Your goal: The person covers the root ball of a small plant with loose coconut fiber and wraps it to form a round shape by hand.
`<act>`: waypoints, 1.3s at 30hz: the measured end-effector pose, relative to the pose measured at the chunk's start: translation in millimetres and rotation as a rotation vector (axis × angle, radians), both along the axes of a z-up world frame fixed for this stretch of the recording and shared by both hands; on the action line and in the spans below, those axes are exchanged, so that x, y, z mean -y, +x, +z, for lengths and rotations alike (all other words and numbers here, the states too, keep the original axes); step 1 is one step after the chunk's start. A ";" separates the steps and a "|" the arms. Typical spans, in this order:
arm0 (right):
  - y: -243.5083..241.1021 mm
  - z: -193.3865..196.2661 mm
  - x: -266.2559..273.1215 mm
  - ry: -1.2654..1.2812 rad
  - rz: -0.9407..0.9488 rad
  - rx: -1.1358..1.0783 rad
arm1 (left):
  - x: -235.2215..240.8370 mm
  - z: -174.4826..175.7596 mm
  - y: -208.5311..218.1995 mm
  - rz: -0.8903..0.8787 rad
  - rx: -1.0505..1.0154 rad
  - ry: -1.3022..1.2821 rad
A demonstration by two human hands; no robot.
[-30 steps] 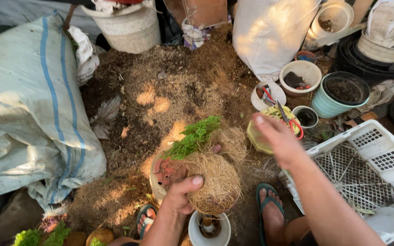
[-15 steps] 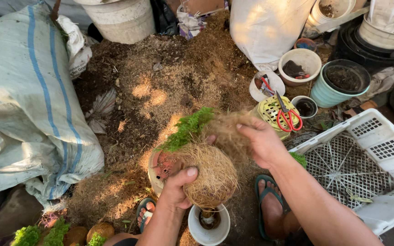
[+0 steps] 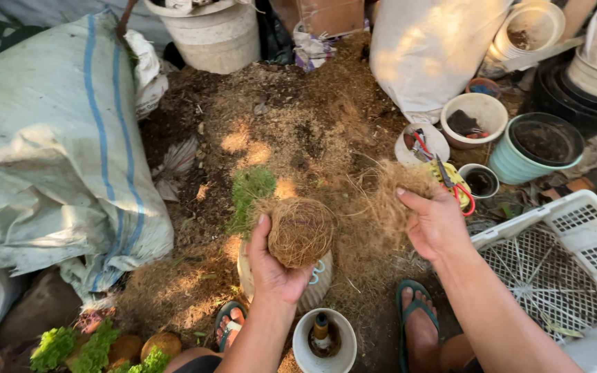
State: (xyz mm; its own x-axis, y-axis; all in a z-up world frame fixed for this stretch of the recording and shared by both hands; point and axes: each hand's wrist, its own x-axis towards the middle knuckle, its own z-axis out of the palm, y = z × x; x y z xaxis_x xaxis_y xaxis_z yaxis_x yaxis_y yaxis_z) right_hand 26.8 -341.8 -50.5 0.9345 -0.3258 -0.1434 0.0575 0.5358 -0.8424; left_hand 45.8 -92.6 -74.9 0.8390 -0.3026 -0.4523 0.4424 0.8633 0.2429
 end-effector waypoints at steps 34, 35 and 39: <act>-13.9 11.2 -56.4 0.129 0.269 0.127 | 21.4 10.3 -14.9 -0.035 -0.105 0.059; -11.0 6.3 -70.4 0.030 0.186 0.078 | 22.1 12.3 -16.7 -0.051 -0.126 0.077; -5.3 5.3 -87.7 -1.009 -0.072 0.101 | 20.0 19.7 -20.5 -0.065 -0.113 0.083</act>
